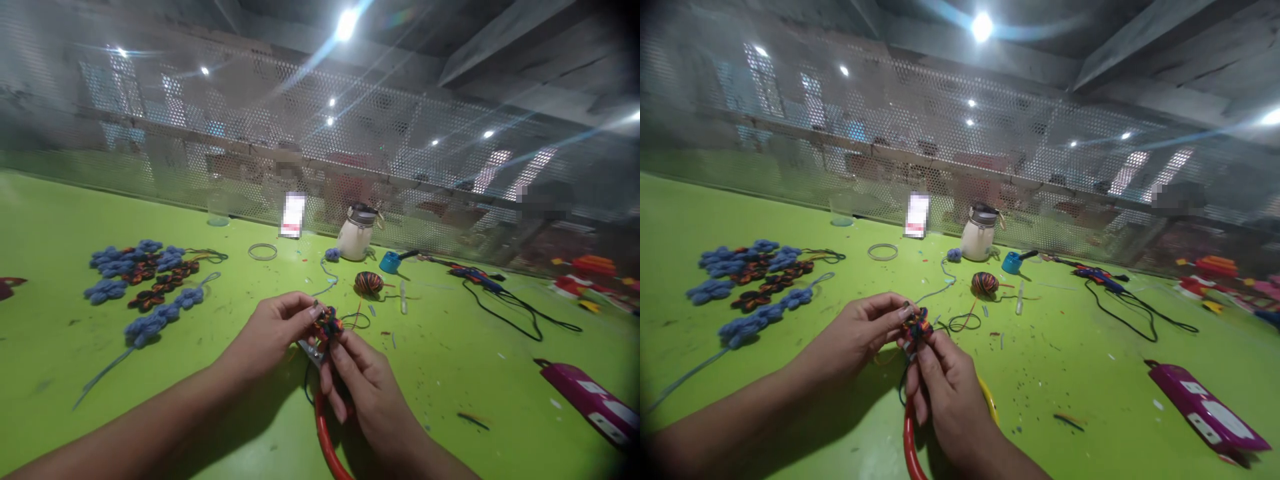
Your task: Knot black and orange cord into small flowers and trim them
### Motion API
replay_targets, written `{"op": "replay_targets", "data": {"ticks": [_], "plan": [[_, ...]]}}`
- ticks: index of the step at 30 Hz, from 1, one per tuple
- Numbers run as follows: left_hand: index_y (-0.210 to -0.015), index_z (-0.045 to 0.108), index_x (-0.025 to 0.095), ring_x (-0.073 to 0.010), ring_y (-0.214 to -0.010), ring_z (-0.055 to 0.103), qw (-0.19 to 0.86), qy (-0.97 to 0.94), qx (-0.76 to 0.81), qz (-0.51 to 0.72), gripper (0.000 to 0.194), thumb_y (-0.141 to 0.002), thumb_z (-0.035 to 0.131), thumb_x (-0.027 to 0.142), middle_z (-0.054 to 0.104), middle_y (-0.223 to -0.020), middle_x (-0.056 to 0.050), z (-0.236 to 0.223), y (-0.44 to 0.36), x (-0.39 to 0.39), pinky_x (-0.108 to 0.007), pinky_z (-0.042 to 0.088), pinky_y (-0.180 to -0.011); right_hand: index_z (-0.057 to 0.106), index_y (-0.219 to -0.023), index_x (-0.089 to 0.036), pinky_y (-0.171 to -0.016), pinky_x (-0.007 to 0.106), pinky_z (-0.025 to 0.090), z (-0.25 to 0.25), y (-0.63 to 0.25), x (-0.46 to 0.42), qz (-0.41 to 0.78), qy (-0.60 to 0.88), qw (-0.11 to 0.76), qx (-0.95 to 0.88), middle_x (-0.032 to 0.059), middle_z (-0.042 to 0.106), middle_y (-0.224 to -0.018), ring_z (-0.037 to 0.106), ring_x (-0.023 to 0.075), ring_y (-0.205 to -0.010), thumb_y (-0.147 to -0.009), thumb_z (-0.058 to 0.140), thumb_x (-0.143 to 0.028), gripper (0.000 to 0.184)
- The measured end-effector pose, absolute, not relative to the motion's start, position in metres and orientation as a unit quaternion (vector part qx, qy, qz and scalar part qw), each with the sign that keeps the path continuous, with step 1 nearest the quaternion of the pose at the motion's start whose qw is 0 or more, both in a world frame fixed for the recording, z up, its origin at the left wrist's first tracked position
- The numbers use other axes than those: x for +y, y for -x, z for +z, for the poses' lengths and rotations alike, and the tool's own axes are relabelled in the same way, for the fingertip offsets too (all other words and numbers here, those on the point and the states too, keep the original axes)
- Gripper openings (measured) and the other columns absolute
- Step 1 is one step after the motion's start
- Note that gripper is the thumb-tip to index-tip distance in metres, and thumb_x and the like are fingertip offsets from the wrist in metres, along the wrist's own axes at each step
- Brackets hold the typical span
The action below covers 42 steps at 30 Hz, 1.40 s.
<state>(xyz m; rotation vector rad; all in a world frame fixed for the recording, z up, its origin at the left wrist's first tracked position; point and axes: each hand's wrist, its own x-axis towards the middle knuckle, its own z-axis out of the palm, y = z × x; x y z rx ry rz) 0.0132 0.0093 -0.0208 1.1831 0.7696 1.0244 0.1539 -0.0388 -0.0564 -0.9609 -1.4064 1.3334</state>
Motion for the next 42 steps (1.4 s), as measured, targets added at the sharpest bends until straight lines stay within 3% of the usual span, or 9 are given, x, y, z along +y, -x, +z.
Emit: {"op": "replay_targets", "data": {"ticks": [3,8,18,28,31,37,42], "plan": [[-0.073,0.062,0.013,-0.0092,-0.060,0.050,0.644,-0.514,0.359,0.438,0.016,-0.074,0.064,0.029,0.061,-0.067,-0.002,-0.020,-0.011,0.012,-0.022,0.038,-0.060,0.051,-0.083,-0.017,-0.039,0.018,0.029,-0.056,-0.155,-0.040,0.513,0.422,0.457,-0.592,-0.0065,0.044,-0.054,0.033,0.0043,-0.038,-0.090,0.042,-0.035,0.021],[-0.072,0.062,0.012,-0.0110,-0.061,0.053,0.636,-0.527,0.378,0.419,0.018,-0.071,0.066,0.030,0.064,-0.069,-0.004,-0.015,-0.005,0.015,-0.024,0.039,-0.063,0.060,-0.090,-0.016,-0.056,0.021,0.038,-0.047,-0.159,-0.043,0.390,0.480,0.425,-0.661,-0.0001,0.055,-0.069,0.047,0.0106,-0.061,-0.089,0.045,-0.031,0.021],[-0.071,0.066,0.009,-0.0107,-0.058,0.048,0.564,-0.594,0.415,0.397,0.025,-0.066,0.068,0.033,0.062,-0.064,-0.003,-0.002,0.001,0.014,-0.023,0.035,-0.058,0.062,-0.099,-0.020,-0.070,0.023,0.045,-0.040,-0.173,-0.044,0.164,0.466,0.400,-0.772,0.0026,0.065,-0.084,0.059,0.0145,-0.078,-0.086,0.048,-0.021,0.019],[-0.073,0.069,0.011,-0.0091,-0.055,0.042,0.563,-0.607,0.432,0.357,0.024,-0.068,0.066,0.034,0.060,-0.061,-0.001,0.003,0.005,0.014,-0.022,0.032,-0.055,0.058,-0.110,-0.015,-0.055,0.030,0.043,-0.036,-0.181,-0.046,-0.022,0.467,0.304,-0.830,0.0082,0.061,-0.078,0.056,0.0175,-0.060,-0.087,0.041,-0.019,0.029],[-0.071,0.069,0.011,-0.0092,-0.053,0.041,0.554,-0.616,0.444,0.340,0.021,-0.069,0.064,0.031,0.058,-0.057,0.000,0.005,0.006,0.013,-0.022,0.031,-0.054,0.060,-0.109,-0.015,-0.054,0.030,0.042,-0.028,-0.184,-0.046,0.018,0.467,0.273,-0.841,0.0088,0.062,-0.078,0.055,0.0177,-0.060,-0.086,0.044,-0.021,0.028],[-0.074,0.071,0.013,-0.0116,-0.056,0.046,0.568,-0.634,0.421,0.314,0.021,-0.071,0.062,0.031,0.064,-0.063,-0.004,0.006,0.008,0.013,-0.024,0.033,-0.056,0.066,-0.101,-0.024,-0.062,0.028,0.045,-0.013,-0.191,-0.041,0.244,0.437,0.310,-0.808,0.0050,0.067,-0.080,0.060,0.0178,-0.071,-0.087,0.046,-0.023,0.025],[-0.074,0.072,0.013,-0.0102,-0.056,0.048,0.568,-0.621,0.424,0.335,0.016,-0.071,0.064,0.027,0.066,-0.065,-0.004,0.008,0.007,0.014,-0.023,0.034,-0.056,0.071,-0.093,-0.020,-0.060,0.025,0.045,0.000,-0.196,-0.045,0.414,0.363,0.255,-0.795,0.0039,0.068,-0.074,0.060,0.0151,-0.066,-0.085,0.049,-0.026,0.024]]}}
